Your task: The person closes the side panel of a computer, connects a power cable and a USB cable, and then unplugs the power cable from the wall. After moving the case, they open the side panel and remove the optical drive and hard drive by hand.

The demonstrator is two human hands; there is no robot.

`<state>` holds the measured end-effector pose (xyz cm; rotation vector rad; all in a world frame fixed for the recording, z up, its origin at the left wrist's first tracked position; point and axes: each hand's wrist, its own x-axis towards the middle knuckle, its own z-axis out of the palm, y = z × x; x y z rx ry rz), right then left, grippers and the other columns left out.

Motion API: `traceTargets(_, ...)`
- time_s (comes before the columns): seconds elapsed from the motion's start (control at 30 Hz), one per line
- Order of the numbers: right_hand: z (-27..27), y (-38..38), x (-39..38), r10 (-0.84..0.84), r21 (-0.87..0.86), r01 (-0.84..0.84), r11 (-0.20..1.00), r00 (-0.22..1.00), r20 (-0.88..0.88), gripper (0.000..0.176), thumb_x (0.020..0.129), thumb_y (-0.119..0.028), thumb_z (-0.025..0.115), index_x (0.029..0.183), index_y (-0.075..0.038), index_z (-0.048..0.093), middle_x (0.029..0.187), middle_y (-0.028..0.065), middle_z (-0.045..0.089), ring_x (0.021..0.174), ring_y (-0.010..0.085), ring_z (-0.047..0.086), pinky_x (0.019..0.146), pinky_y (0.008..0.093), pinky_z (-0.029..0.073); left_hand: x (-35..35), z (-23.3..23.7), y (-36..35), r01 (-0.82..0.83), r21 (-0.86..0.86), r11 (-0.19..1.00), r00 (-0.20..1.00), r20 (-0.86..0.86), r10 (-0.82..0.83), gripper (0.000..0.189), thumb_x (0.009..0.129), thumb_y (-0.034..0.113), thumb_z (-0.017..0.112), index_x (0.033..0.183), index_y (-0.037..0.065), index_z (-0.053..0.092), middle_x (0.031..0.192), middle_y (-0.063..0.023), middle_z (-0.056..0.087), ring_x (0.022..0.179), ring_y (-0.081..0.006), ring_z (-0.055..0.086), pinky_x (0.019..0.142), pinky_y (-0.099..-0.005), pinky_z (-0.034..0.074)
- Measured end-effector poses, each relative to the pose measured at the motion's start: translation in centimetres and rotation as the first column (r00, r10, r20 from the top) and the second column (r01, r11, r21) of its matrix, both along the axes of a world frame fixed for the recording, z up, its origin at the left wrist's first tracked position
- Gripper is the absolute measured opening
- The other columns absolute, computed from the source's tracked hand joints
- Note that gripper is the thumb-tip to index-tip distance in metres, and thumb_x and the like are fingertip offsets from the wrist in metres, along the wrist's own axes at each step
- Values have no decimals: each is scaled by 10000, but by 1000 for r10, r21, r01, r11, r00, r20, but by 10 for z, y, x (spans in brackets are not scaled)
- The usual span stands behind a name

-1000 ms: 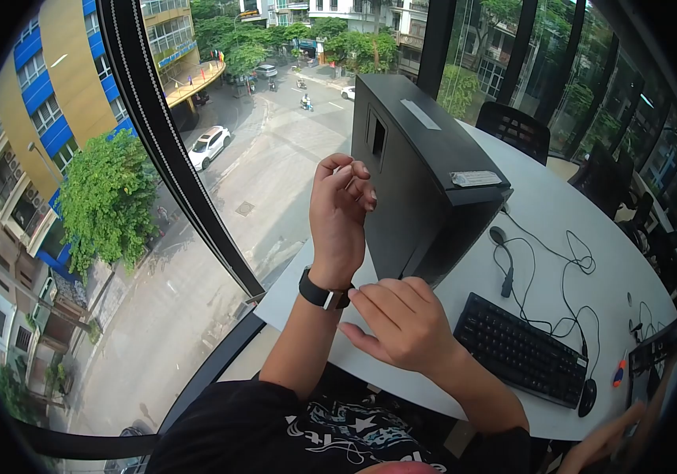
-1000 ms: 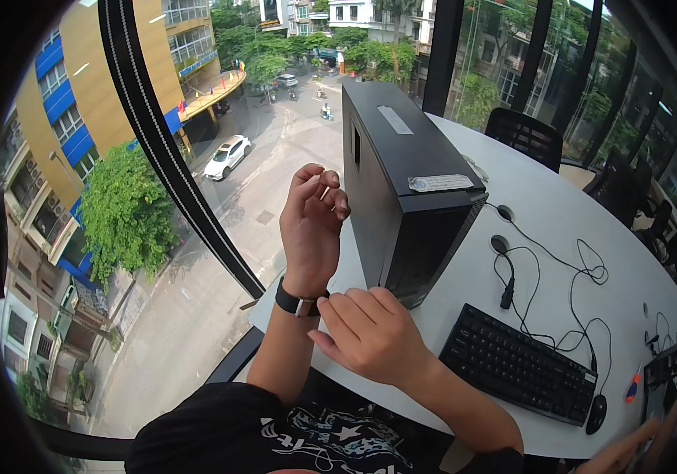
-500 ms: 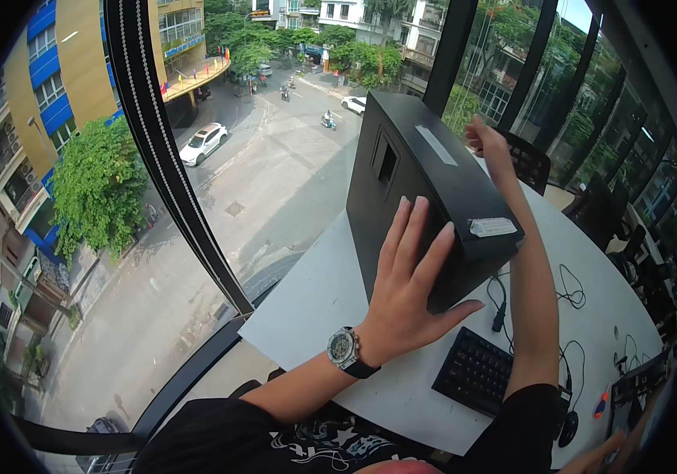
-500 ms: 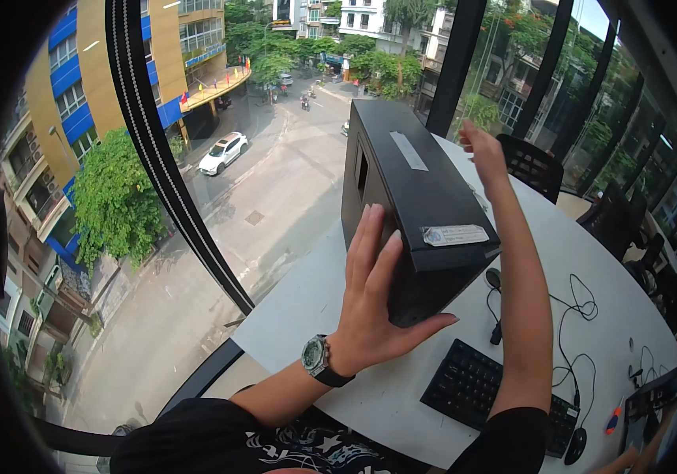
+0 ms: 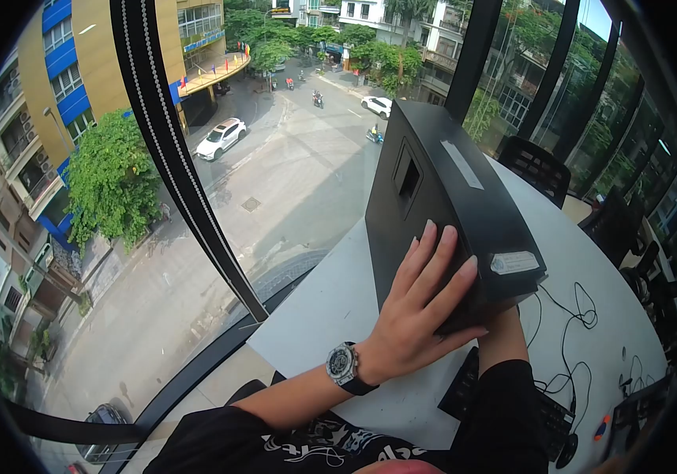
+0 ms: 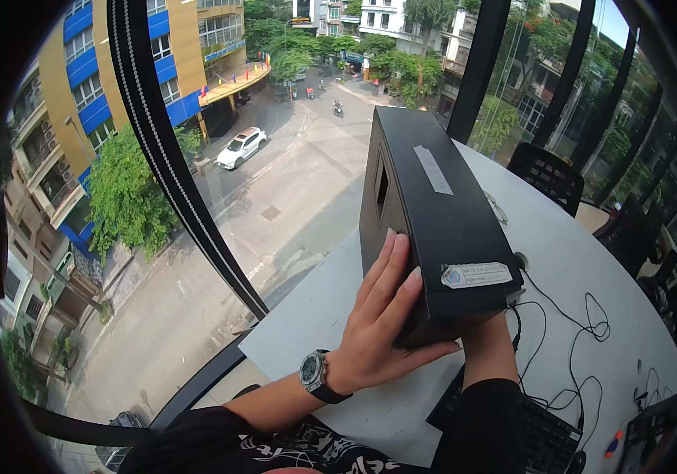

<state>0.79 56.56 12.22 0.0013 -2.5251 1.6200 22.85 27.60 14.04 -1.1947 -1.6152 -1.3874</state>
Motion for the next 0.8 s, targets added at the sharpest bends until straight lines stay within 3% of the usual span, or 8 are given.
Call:
traceTargets(0.17,-8,-23,28,28,72,-25,997,999,-38,579,1032,-502,563,1327,-7,616,1219,102,655,1051,193,621,932,321,506,-17,2,-33,63,-20,998,997,-36,-63,1230,656,348,988,1626,91,276,1656,-317,236,1523,-463,306,1199,-520,333)
traceTargets(0.27,-21,-33,42,31,112,-24,993,998,-59,574,1034,-495,563,1333,-7,611,1224,103,653,1057,195,622,937,323,507,-36,2,-67,304,-52,951,946,132,-295,1386,594,297,1027,1659,115,159,1686,-295,170,1560,-402,240,1245,-480,255)
traceTargets(0.43,-23,-33,41,45,153,-36,988,997,-57,567,1038,-483,561,1343,-7,603,1234,106,650,1066,199,624,946,326,510,-30,-8,-76,420,73,905,868,258,-424,1228,679,299,978,1642,114,241,1688,-212,254,1544,-380,301,1237,-458,293)
traceTargets(0.53,-20,-26,39,51,161,-43,986,998,-47,563,1040,-476,561,1349,-6,598,1240,107,648,1072,202,625,951,328,512,-1,-17,-79,337,19,941,862,396,-317,1167,744,223,936,1638,61,203,1663,-251,274,1522,-406,331,1230,-462,297)
traceTargets(0.6,-17,-21,36,58,166,-50,985,997,-43,561,1042,-472,560,1353,-6,594,1244,108,647,1075,203,625,954,330,513,25,-29,-72,86,62,994,926,363,-103,1290,758,125,909,1623,-36,-34,1595,-264,302,1468,-379,374,1209,-445,293)
traceTargets(0.63,-17,-19,35,60,168,-52,984,997,-42,559,1043,-469,560,1354,-6,593,1246,108,646,1077,204,625,956,330,514,35,-23,-67,86,62,994,925,365,-103,1290,758,125,909,1623,-36,-34,1595,-264,302,1468,-379,374,1209,-445,293)
traceTargets(0.73,-24,-21,34,70,176,-60,983,996,-48,556,1045,-462,559,1360,-6,588,1252,110,645,1083,206,626,961,332,516,46,-21,-46,-112,-2,994,948,299,107,1393,717,284,943,1590,-87,-78,1618,-287,119,1504,-367,248,1202,-465,255)
traceTargets(0.8,-32,-26,36,80,194,-68,979,995,-57,553,1046,-457,559,1364,-6,584,1256,111,643,1087,208,627,964,334,517,47,-22,-36,-214,11,977,935,291,202,1370,709,341,944,1592,-86,-12,1584,-313,213,1463,-408,302,1180,-482,288)
